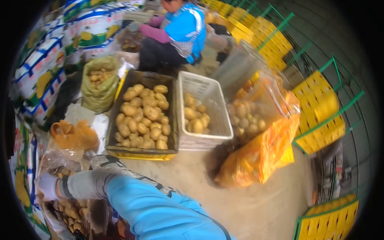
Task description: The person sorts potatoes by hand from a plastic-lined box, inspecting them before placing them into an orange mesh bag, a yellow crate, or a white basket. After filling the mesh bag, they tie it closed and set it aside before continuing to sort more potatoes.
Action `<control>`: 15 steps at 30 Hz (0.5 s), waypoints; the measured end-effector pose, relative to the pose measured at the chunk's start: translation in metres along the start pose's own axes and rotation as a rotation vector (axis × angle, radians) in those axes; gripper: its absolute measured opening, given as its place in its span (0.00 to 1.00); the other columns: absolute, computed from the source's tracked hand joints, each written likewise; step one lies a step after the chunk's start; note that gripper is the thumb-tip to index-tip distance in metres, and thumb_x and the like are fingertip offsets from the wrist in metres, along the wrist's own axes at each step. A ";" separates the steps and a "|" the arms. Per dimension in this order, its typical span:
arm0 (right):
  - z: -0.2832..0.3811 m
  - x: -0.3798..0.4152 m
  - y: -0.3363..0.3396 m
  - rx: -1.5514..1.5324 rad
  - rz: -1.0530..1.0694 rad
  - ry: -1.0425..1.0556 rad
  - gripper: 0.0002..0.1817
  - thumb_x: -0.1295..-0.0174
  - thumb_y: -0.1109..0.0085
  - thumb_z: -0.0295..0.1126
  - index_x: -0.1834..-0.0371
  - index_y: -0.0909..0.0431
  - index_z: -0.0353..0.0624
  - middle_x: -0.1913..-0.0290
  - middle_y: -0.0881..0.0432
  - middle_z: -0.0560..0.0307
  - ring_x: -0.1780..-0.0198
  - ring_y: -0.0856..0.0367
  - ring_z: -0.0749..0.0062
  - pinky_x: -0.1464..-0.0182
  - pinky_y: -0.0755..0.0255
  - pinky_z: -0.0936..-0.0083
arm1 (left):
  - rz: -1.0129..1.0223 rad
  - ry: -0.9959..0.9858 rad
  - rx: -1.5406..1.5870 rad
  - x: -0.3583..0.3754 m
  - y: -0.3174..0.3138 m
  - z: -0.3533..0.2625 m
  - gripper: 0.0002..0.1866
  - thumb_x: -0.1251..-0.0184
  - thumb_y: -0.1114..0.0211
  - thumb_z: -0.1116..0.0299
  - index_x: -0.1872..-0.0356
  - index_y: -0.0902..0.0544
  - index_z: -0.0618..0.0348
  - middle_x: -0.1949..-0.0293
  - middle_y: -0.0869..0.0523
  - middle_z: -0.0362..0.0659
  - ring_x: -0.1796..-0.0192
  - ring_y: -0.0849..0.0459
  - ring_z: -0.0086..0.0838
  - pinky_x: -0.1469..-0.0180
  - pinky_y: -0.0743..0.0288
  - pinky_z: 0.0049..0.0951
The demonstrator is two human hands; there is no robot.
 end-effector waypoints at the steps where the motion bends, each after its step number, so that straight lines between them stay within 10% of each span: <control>1: -0.004 -0.001 -0.013 0.085 -0.039 0.050 0.41 0.43 0.45 0.63 0.52 0.24 0.26 0.72 0.17 0.45 0.66 0.18 0.49 0.56 0.30 0.62 | 0.119 -0.214 -0.387 0.014 -0.024 -0.008 0.24 0.23 0.49 0.68 0.29 0.33 0.59 0.37 0.23 0.45 0.37 0.25 0.32 0.37 0.28 0.31; 4: -0.023 0.004 -0.008 0.138 0.015 0.050 0.41 0.44 0.46 0.62 0.50 0.23 0.26 0.68 0.16 0.47 0.64 0.17 0.51 0.54 0.31 0.60 | 0.472 -0.990 -1.440 0.070 -0.076 -0.011 0.30 0.26 0.45 0.62 0.27 0.36 0.63 0.40 0.21 0.53 0.39 0.23 0.45 0.34 0.30 0.42; 5: -0.024 0.003 -0.006 0.112 0.063 0.035 0.40 0.45 0.45 0.61 0.51 0.22 0.27 0.67 0.15 0.47 0.64 0.17 0.51 0.54 0.30 0.59 | 0.517 -0.730 -1.128 0.072 -0.079 -0.011 0.31 0.30 0.41 0.69 0.28 0.37 0.66 0.45 0.19 0.55 0.45 0.19 0.48 0.43 0.22 0.43; 6: -0.031 0.003 0.000 0.112 0.054 0.027 0.38 0.45 0.44 0.60 0.52 0.21 0.28 0.66 0.15 0.47 0.63 0.17 0.51 0.54 0.30 0.58 | 0.575 -0.769 -1.094 0.100 -0.114 -0.010 0.30 0.25 0.44 0.62 0.27 0.37 0.65 0.36 0.23 0.53 0.34 0.25 0.43 0.33 0.30 0.40; 15: -0.035 0.012 0.015 0.095 0.111 -0.047 0.23 0.50 0.38 0.53 0.70 0.12 0.42 0.65 0.13 0.49 0.60 0.16 0.51 0.55 0.28 0.58 | 0.467 -0.581 -1.060 0.065 -0.087 0.017 0.18 0.25 0.45 0.67 0.41 0.24 0.66 0.52 0.18 0.43 0.55 0.22 0.28 0.53 0.28 0.25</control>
Point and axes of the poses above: each hand's wrist, its own x-axis away from the middle knuckle, its own y-axis out of the back of the hand, z = x × y, the point moved 4 cm from there along -x, towards the middle knuckle
